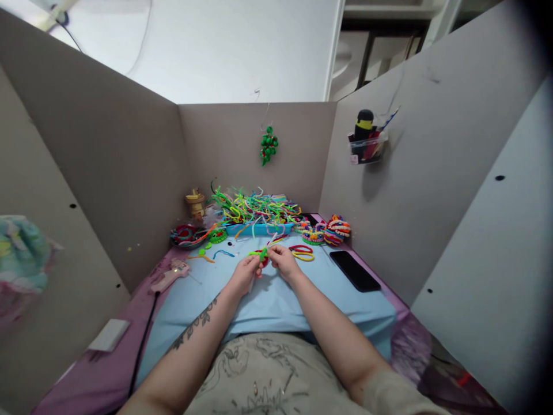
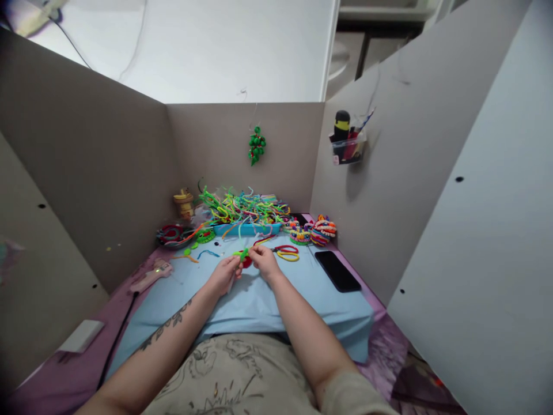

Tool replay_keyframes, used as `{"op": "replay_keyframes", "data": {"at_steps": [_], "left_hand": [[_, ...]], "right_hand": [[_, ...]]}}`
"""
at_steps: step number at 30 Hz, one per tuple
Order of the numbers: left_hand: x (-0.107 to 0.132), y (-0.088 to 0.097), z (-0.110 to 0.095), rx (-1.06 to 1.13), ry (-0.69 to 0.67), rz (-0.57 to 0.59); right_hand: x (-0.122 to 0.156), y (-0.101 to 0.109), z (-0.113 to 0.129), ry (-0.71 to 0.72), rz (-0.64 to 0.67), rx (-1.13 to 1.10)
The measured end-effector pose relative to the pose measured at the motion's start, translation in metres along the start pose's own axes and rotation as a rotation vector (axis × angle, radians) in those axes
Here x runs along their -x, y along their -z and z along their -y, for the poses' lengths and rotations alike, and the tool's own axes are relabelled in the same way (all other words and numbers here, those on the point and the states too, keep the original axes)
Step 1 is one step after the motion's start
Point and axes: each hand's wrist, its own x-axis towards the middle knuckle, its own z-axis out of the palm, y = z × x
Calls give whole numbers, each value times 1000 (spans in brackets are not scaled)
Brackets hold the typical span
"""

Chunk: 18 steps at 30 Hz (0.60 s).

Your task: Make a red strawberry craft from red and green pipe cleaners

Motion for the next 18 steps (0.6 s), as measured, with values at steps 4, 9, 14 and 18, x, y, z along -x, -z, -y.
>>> {"op": "replay_keyframes", "data": {"at_steps": [4, 9, 14, 18], "left_hand": [[0, 1, 0, 29, 49, 43], [3, 3, -2, 54, 136, 174], [3, 5, -2, 61, 181, 159], [1, 3, 0, 44, 90, 25]], "right_hand": [[1, -1, 3, -33, 7, -74], [2, 1, 5, -90, 158, -139], [2, 1, 2, -100, 169, -131], [0, 0, -3, -32, 70, -7]]}}
